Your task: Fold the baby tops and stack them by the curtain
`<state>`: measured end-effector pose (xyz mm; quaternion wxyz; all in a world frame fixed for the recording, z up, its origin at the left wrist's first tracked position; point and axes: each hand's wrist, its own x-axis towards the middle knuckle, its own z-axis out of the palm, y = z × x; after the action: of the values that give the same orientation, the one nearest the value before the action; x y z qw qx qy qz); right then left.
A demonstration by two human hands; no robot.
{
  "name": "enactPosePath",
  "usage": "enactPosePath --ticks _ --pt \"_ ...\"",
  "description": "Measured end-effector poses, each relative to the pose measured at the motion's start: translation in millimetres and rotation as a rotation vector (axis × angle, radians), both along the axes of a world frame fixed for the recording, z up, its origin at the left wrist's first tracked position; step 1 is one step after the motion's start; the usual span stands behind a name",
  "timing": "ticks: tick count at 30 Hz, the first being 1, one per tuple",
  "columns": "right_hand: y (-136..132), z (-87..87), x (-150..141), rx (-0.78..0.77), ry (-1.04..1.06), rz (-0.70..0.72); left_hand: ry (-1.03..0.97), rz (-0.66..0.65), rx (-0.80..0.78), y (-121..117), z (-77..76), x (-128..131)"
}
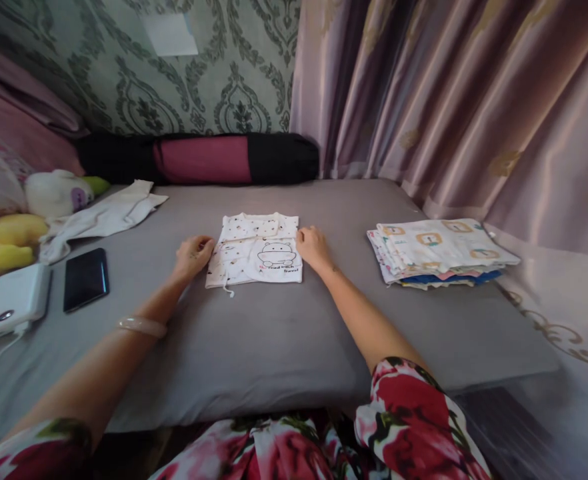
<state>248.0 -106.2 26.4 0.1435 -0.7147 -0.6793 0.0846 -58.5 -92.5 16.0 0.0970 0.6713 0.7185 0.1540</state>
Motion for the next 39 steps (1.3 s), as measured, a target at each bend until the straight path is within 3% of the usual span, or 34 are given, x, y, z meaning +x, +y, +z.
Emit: enactPosePath --ticks 3,11,17,22,25,28,30,34,39 --pt "10.0 -3.8 8.7 -0.102 0.069 -0.113 -0.028 0.05 -0.088 6.9 1.8 -1.9" --pt "17.0 2.8 -0.9 -0.26 0.107 -0.12 -0.073 0.103 -0.191 9.6 14.7 17.9" --pt "5.1 4.1 -11.8 -0.094 -0.09 -0.087 -0.099 0.127 -0.143 10.8 8.6 14.1" --pt "-4.5 3.7 -17.1 -0.077 -0.161 -0.02 -0.032 0.088 -0.152 9.1 6.6 8.4" --pt "-14.1 3.9 -20.8 0.002 -0.203 0.042 0.082 -0.039 -0.018 3.3 5.6 6.5" --pt "-26.8 -1.9 -27.1 0.067 -0.183 0.226 0.156 -0.362 0.109 -5.3 -1.0 8.3" --pt "-34.5 -9.0 -31.3 0.041 -0.153 0.355 0.182 -0.523 0.072 -10.9 -8.4 11.0" --pt "-43.2 -22.1 -35.3 -0.05 -0.125 0.427 0.227 -0.563 -0.04 -18.2 -21.4 15.5" --pt "-42.3 -26.2 -35.2 -0.07 -0.118 0.421 0.242 -0.555 -0.061 -19.6 -24.1 16.7"
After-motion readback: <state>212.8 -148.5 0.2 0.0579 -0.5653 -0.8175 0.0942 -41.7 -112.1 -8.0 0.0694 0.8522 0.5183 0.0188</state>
